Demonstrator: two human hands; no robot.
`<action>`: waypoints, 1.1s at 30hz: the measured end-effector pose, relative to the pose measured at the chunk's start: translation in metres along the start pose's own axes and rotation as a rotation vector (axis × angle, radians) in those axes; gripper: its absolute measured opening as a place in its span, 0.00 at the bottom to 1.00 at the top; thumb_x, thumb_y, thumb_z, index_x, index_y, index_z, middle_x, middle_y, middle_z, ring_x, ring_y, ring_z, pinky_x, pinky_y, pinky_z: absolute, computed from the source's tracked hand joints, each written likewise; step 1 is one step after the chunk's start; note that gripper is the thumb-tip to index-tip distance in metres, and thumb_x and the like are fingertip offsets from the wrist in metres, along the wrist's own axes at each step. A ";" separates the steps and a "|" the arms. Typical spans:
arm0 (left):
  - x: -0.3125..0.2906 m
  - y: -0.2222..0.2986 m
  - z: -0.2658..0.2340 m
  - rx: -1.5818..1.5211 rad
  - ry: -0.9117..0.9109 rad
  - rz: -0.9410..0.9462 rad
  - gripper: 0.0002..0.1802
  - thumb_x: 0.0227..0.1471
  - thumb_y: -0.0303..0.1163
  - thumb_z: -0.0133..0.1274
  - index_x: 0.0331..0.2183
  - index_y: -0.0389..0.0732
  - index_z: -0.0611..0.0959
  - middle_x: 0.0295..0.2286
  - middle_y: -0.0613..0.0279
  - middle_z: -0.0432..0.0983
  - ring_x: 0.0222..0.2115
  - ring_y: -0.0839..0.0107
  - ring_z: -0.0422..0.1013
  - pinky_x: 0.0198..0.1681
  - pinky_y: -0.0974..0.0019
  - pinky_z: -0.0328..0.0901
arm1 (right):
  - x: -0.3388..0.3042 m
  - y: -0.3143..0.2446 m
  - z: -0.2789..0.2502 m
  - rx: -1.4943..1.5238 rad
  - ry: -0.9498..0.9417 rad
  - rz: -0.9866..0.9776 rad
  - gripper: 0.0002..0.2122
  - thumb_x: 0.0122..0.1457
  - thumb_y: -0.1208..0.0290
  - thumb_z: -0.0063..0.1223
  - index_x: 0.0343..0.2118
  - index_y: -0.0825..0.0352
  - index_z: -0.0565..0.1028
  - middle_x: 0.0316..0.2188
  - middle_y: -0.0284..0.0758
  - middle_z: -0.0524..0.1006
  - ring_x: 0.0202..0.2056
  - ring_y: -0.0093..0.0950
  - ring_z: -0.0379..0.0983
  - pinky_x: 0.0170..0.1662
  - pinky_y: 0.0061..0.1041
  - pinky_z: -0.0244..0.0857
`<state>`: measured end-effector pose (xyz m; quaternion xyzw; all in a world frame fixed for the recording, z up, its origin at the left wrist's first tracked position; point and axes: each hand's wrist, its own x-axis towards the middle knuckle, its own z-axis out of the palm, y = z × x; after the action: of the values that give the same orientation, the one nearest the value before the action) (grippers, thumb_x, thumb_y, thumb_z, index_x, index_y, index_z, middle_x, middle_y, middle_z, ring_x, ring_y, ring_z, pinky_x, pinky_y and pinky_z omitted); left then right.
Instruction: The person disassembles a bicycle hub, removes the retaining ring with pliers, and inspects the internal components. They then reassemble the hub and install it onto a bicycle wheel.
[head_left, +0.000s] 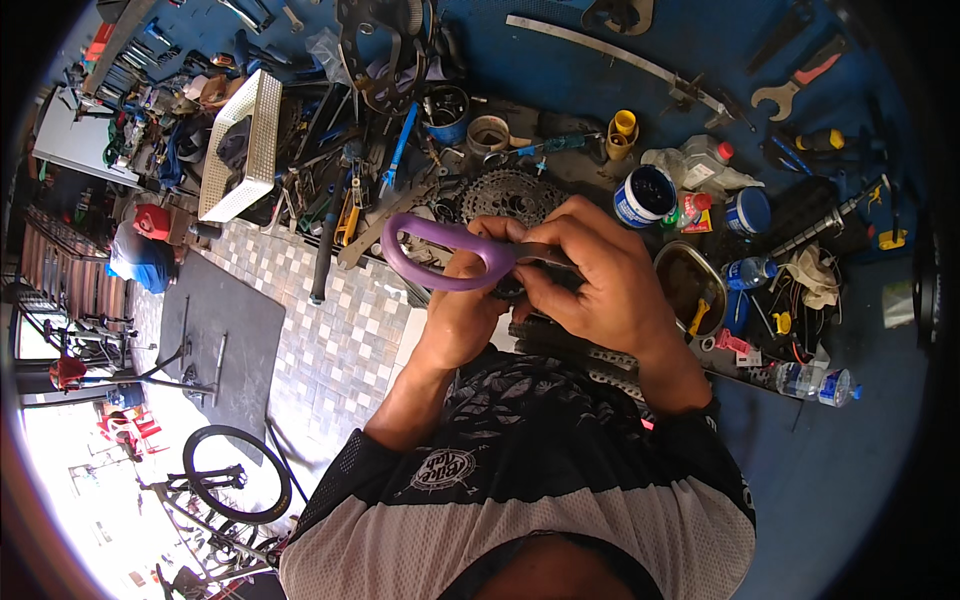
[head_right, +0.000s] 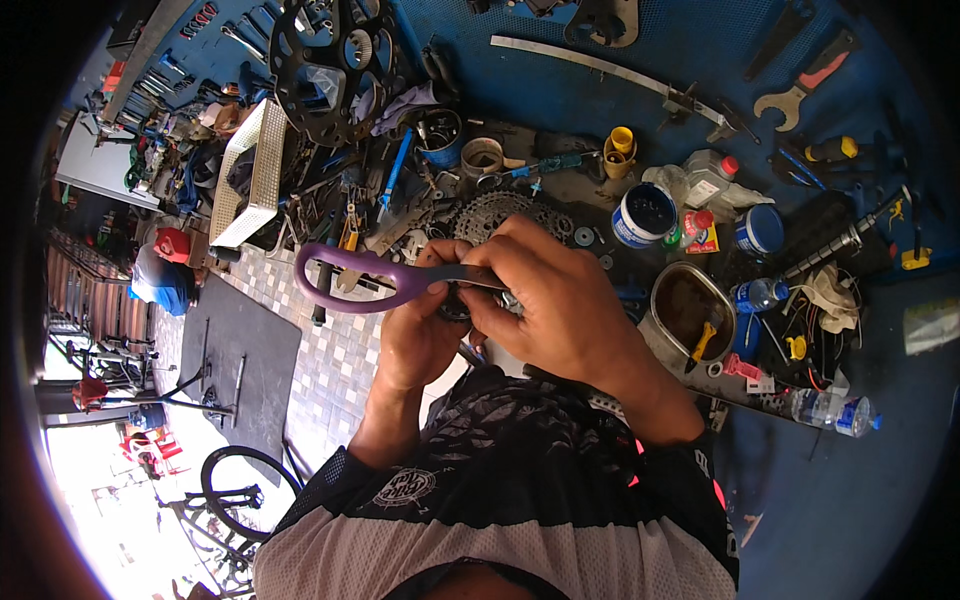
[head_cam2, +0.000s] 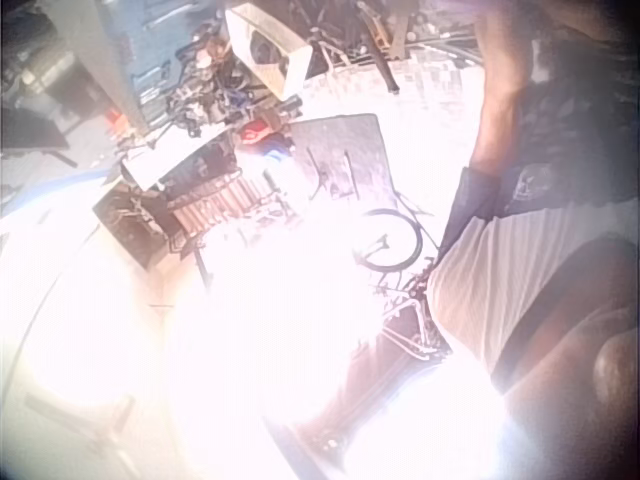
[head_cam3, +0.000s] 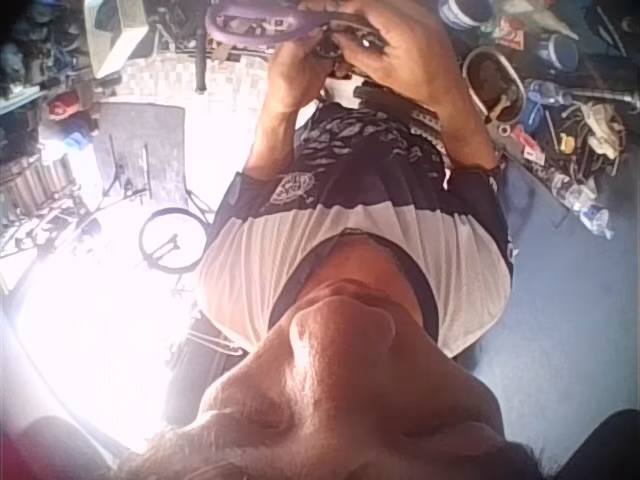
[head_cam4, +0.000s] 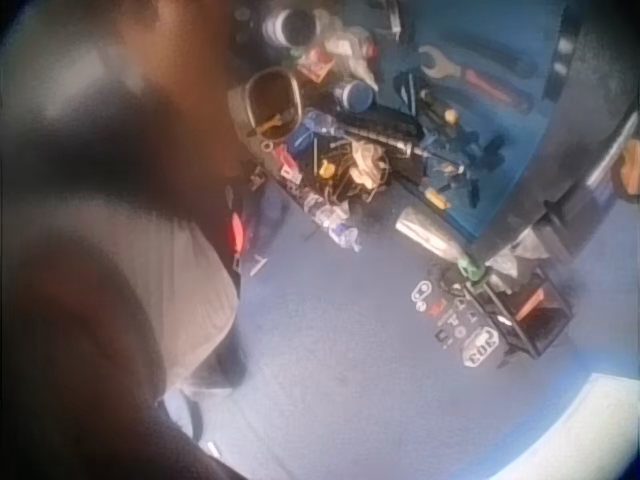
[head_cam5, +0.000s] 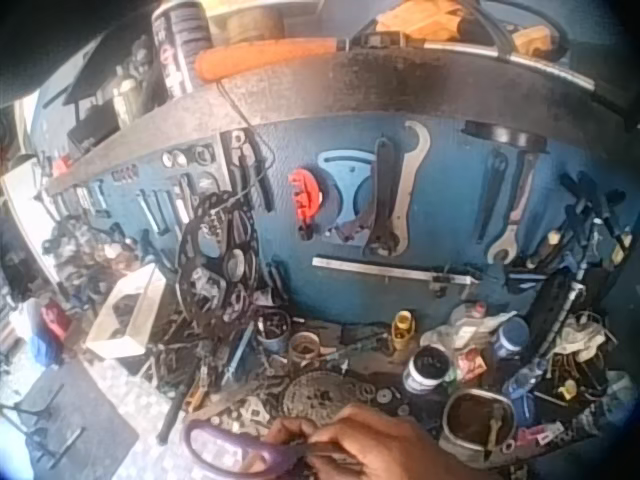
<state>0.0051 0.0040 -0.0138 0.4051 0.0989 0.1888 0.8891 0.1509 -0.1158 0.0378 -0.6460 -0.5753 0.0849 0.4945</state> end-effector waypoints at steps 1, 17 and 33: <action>0.000 -0.001 -0.001 0.009 -0.001 0.019 0.28 0.64 0.44 0.52 0.56 0.34 0.69 0.45 0.51 0.76 0.40 0.66 0.77 0.34 0.65 0.71 | 0.000 -0.001 0.000 -0.009 -0.002 0.005 0.13 0.54 0.76 0.70 0.41 0.67 0.79 0.34 0.36 0.77 0.34 0.37 0.82 0.35 0.34 0.74; -0.001 0.007 0.003 -0.158 -0.105 -0.004 0.24 0.62 0.44 0.49 0.53 0.39 0.71 0.45 0.60 0.69 0.37 0.70 0.72 0.31 0.61 0.68 | -0.005 -0.001 -0.024 0.521 0.065 0.224 0.09 0.59 0.82 0.65 0.40 0.69 0.76 0.35 0.26 0.80 0.35 0.09 0.73 0.35 0.12 0.65; -0.004 0.008 0.005 -0.239 -0.087 0.029 0.31 0.64 0.47 0.46 0.58 0.33 0.66 0.50 0.46 0.72 0.38 0.57 0.78 0.31 0.57 0.72 | -0.002 0.010 -0.019 0.509 0.112 0.247 0.12 0.58 0.83 0.66 0.43 0.67 0.75 0.33 0.25 0.75 0.26 0.08 0.60 0.30 0.11 0.53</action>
<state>0.0006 0.0041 -0.0044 0.3055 0.0314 0.1942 0.9317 0.1700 -0.1268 0.0389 -0.5701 -0.4243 0.2501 0.6576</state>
